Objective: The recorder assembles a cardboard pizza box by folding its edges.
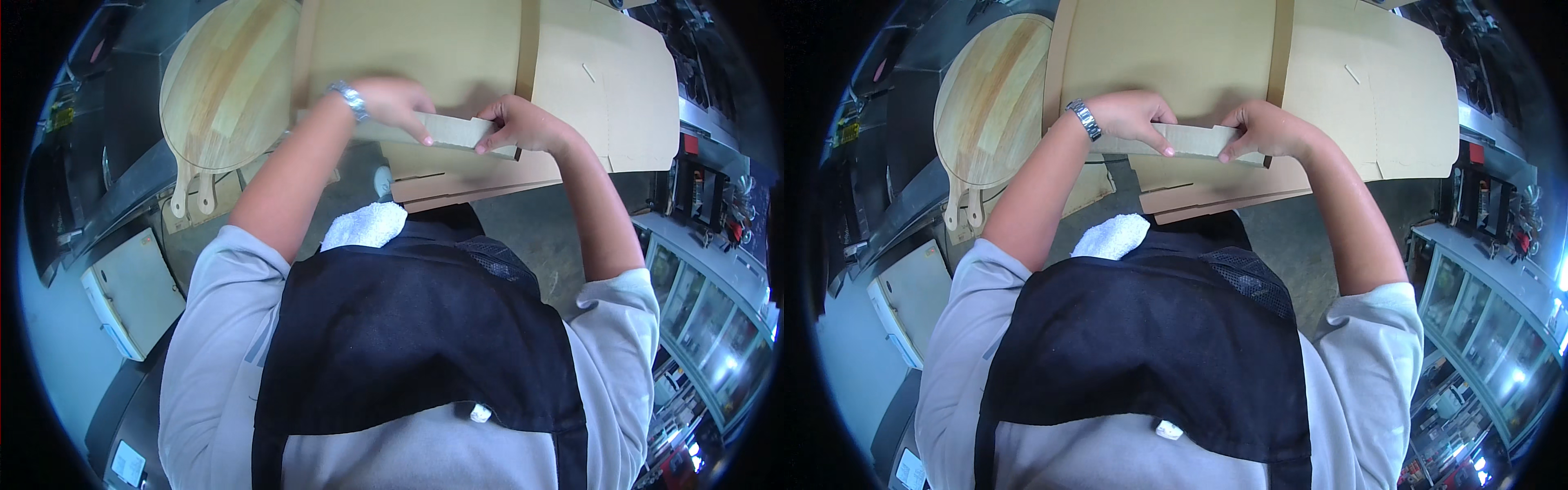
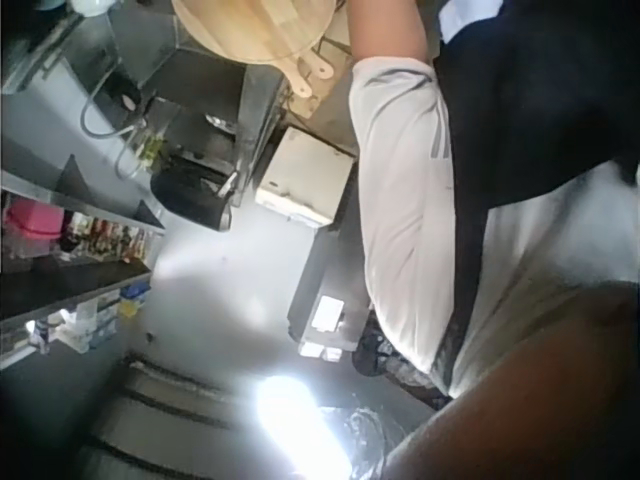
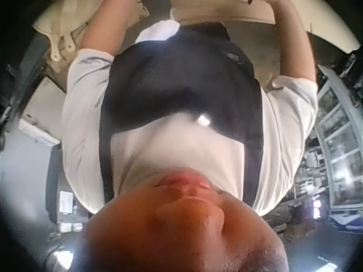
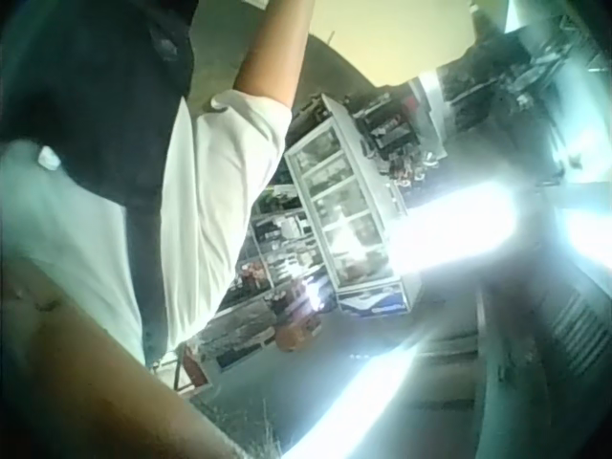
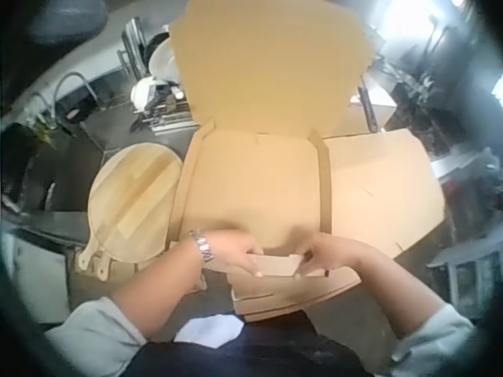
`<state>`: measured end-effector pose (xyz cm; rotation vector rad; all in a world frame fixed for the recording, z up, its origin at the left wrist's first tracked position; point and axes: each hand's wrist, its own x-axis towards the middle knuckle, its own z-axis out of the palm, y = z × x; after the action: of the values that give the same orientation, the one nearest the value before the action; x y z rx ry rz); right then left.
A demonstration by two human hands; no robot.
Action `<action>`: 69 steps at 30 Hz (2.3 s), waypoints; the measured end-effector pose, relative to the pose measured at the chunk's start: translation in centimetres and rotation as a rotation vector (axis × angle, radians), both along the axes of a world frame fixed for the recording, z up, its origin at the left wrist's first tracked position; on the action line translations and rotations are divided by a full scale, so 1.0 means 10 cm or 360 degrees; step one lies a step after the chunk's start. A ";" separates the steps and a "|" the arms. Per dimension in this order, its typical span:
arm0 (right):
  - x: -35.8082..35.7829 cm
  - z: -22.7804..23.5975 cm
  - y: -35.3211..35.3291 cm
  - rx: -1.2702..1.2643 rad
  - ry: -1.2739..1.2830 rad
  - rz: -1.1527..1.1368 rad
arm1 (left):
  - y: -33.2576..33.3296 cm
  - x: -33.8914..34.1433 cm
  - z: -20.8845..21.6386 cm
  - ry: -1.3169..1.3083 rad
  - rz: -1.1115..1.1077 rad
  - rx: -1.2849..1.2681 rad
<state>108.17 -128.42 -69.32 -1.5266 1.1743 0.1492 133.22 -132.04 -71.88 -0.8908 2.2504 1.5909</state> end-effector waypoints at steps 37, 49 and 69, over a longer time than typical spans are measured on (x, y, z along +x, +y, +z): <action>0.04 -0.04 0.53 -0.1253 -0.0170 0.0006 | -0.04 -0.30 -0.11 -0.0091 -0.0084 0.0045; 0.02 -0.41 0.86 -0.2333 -0.0145 0.0149 | -0.07 -0.33 -0.08 -0.0111 -0.0156 0.0027; 0.08 -0.53 0.86 -0.2121 -0.0235 -0.0289 | 0.34 -0.20 -0.04 0.0355 0.0400 -0.0579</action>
<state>109.00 -119.79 -74.63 -2.4491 1.3290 -1.0485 131.24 -128.66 -72.32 -1.1788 2.7386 1.4620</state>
